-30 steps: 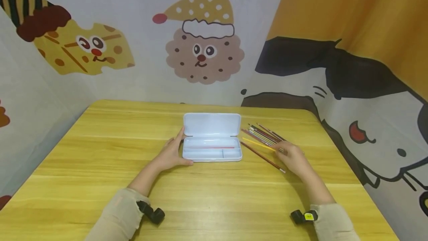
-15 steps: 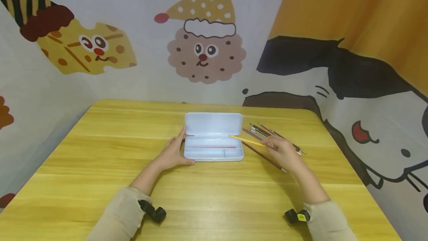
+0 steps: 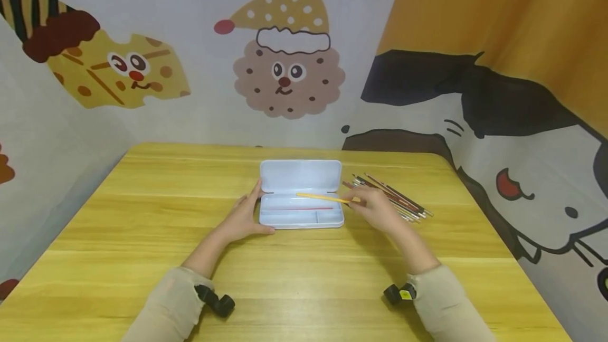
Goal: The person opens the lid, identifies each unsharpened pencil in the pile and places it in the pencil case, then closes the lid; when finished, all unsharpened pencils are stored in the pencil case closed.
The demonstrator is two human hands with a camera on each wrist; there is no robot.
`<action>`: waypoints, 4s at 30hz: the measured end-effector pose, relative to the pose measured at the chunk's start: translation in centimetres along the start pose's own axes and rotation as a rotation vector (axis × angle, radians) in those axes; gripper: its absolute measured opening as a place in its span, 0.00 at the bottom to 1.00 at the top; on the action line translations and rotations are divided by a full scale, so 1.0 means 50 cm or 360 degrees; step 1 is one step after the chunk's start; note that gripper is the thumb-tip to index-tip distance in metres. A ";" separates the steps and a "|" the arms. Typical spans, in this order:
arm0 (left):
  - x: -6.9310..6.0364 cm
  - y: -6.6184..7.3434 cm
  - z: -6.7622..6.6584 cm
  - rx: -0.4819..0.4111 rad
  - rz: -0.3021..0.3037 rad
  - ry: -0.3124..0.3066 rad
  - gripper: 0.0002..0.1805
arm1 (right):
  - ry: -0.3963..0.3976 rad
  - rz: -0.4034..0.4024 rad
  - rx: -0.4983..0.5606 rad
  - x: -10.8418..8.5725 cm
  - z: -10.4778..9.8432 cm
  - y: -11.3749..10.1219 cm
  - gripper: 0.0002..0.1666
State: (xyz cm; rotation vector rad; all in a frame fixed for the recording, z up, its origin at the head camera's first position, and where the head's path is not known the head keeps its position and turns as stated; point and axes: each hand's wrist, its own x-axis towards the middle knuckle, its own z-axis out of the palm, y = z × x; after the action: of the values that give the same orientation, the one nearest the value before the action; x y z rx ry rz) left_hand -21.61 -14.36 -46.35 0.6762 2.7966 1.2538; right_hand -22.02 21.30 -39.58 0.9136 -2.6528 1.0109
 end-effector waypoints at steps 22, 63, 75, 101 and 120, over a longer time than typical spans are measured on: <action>0.002 -0.007 0.002 -0.0025 0.0032 0.0006 0.76 | -0.0280 -0.0007 0.0016 0.095 0.090 -0.008 0.10; -0.002 -0.006 0.001 -0.0005 0.0015 0.0005 0.75 | -0.0229 0.0149 0.0087 0.111 0.141 0.009 0.09; -0.002 0.000 -0.001 -0.0027 0.0006 -0.0001 0.75 | 0.0044 0.0153 0.0124 0.046 0.078 0.003 0.10; 0.001 -0.004 -0.004 -0.0042 0.0001 -0.0001 0.75 | 0.0299 0.0257 -0.0150 -0.116 -0.059 0.108 0.11; 0.000 -0.007 0.000 -0.0006 -0.0006 -0.0015 0.75 | 0.0129 0.0546 -0.0174 -0.167 -0.079 0.166 0.14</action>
State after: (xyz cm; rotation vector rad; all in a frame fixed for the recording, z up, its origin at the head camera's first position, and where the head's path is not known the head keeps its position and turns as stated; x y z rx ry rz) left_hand -21.76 -14.57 -46.61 0.6743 2.7863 1.2515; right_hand -20.53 32.78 -44.03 0.3937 -2.8203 0.9305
